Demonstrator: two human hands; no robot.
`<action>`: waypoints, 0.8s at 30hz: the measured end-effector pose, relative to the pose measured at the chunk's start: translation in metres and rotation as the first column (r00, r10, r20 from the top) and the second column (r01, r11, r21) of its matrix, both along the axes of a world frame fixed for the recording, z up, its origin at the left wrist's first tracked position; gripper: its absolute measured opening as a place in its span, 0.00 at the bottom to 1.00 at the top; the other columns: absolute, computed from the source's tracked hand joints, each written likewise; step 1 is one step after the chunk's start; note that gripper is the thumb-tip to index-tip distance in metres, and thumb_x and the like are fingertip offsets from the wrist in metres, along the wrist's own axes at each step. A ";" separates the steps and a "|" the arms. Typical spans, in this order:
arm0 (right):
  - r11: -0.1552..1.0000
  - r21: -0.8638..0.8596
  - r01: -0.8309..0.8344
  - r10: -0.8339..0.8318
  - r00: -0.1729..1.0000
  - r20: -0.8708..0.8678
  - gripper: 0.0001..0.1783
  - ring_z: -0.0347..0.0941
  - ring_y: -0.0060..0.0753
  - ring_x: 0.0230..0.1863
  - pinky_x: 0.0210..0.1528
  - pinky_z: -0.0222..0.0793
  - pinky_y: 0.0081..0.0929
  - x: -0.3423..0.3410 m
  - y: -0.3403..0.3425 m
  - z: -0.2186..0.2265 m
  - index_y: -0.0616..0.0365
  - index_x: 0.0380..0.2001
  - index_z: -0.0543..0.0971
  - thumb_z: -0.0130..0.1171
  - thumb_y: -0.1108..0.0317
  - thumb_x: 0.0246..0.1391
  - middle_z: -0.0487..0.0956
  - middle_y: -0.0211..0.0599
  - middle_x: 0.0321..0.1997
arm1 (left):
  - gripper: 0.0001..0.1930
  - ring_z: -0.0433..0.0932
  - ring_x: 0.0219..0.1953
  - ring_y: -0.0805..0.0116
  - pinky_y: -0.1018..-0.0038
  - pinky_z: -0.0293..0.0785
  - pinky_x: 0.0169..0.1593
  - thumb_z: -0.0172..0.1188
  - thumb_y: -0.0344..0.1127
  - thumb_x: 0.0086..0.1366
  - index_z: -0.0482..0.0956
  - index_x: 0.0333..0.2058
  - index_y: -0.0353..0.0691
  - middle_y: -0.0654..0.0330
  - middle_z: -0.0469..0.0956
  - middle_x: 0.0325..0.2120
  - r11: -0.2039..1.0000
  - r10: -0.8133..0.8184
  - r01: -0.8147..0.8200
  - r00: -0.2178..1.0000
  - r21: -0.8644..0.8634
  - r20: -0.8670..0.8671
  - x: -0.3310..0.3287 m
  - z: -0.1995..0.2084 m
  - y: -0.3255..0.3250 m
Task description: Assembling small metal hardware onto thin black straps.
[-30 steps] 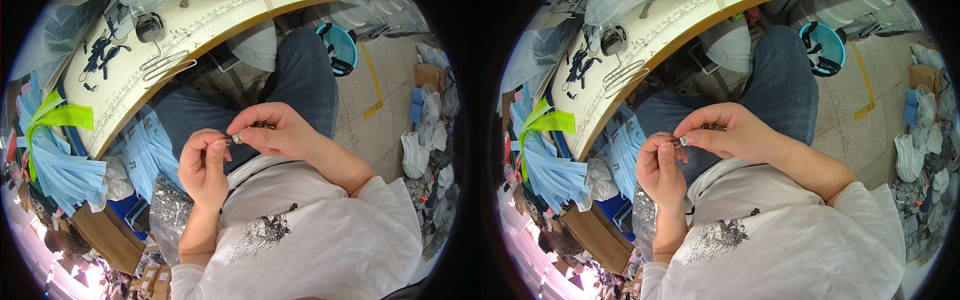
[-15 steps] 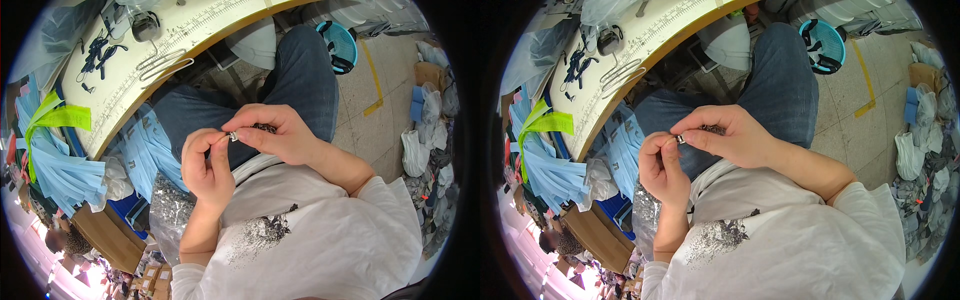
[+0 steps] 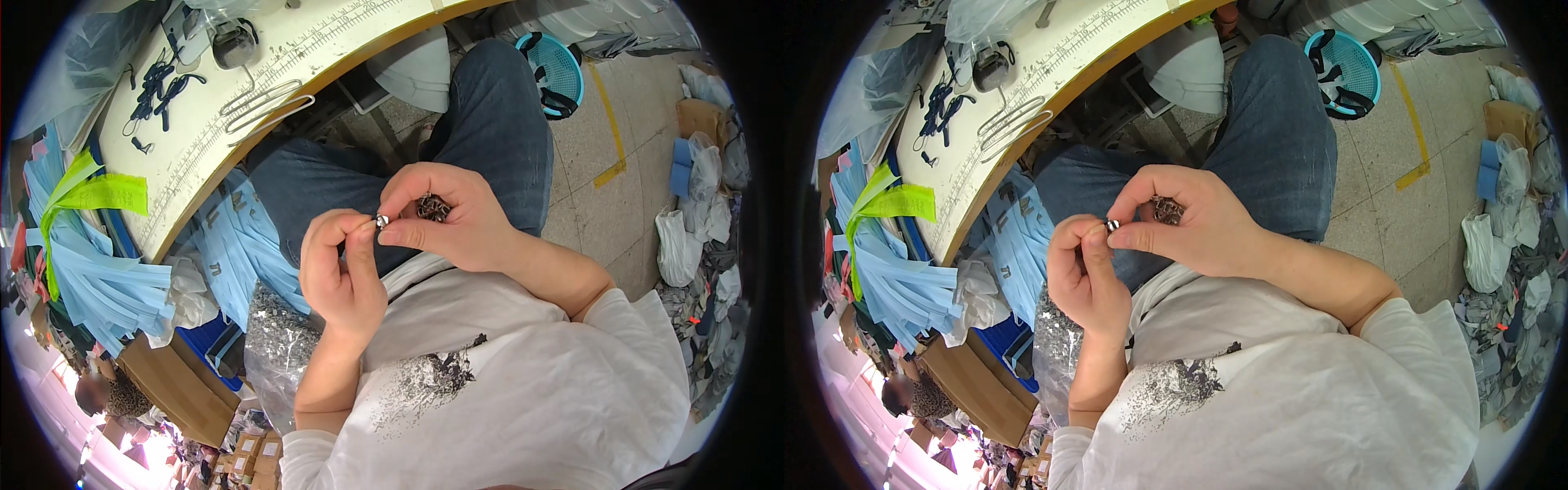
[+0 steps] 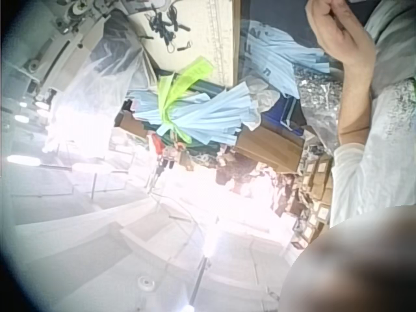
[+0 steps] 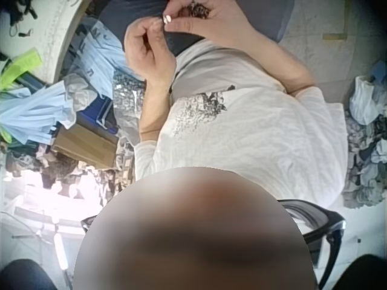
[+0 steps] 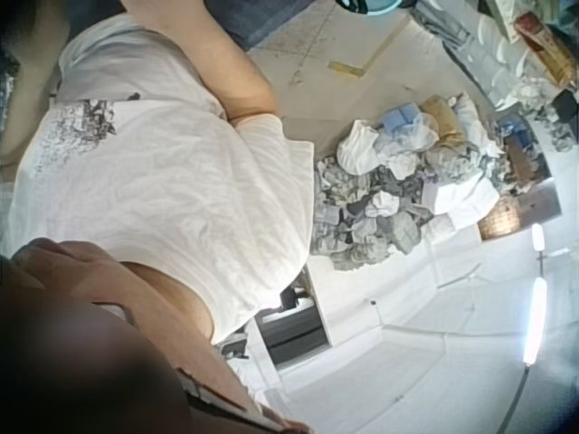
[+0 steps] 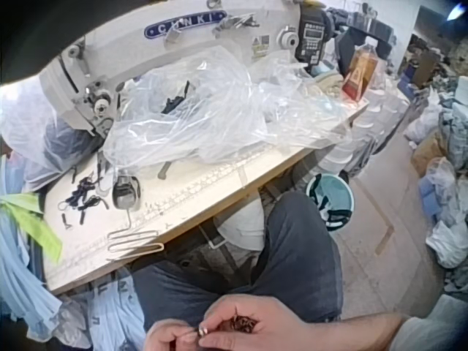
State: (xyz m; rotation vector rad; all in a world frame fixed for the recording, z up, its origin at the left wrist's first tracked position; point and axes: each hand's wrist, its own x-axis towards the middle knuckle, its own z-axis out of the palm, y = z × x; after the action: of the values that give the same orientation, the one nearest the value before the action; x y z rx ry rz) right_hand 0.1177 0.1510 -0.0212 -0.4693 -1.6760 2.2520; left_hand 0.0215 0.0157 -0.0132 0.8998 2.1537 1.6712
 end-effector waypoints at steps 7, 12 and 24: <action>0.998 -0.016 0.064 -0.064 0.998 -0.016 0.10 0.71 0.17 0.35 0.35 0.66 0.15 0.001 0.000 -0.001 0.60 0.35 0.77 0.67 0.77 0.49 0.77 0.31 0.36 | 0.04 0.76 0.31 0.64 0.76 0.71 0.36 0.59 0.19 0.60 0.75 0.34 0.31 0.53 0.77 0.30 0.999 -0.052 0.052 0.999 0.000 0.015 0.000 0.007 0.003; 0.999 -0.016 0.052 -0.052 0.998 -0.023 0.10 0.71 0.17 0.35 0.35 0.67 0.15 0.001 0.000 -0.005 0.60 0.35 0.78 0.67 0.77 0.49 0.77 0.31 0.36 | 0.07 0.75 0.33 0.64 0.76 0.71 0.36 0.59 0.17 0.58 0.76 0.35 0.31 0.53 0.77 0.31 0.994 -0.112 0.112 0.994 0.007 -0.001 -0.004 0.006 0.001; 0.994 0.085 0.076 -0.072 0.996 -0.044 0.11 0.73 0.19 0.35 0.36 0.68 0.16 0.000 0.001 -0.005 0.61 0.34 0.80 0.69 0.77 0.46 0.78 0.34 0.37 | 0.03 0.72 0.36 0.74 0.83 0.67 0.39 0.55 0.22 0.65 0.74 0.38 0.32 0.57 0.74 0.37 0.971 -0.192 0.174 0.976 -0.163 -0.104 -0.006 0.015 -0.001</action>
State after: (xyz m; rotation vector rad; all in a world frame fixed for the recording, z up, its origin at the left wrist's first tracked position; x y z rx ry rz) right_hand 0.1175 0.1521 -0.0265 -0.4534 -1.6995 2.1129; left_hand 0.0156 0.0145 0.0020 1.1400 2.1642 1.3764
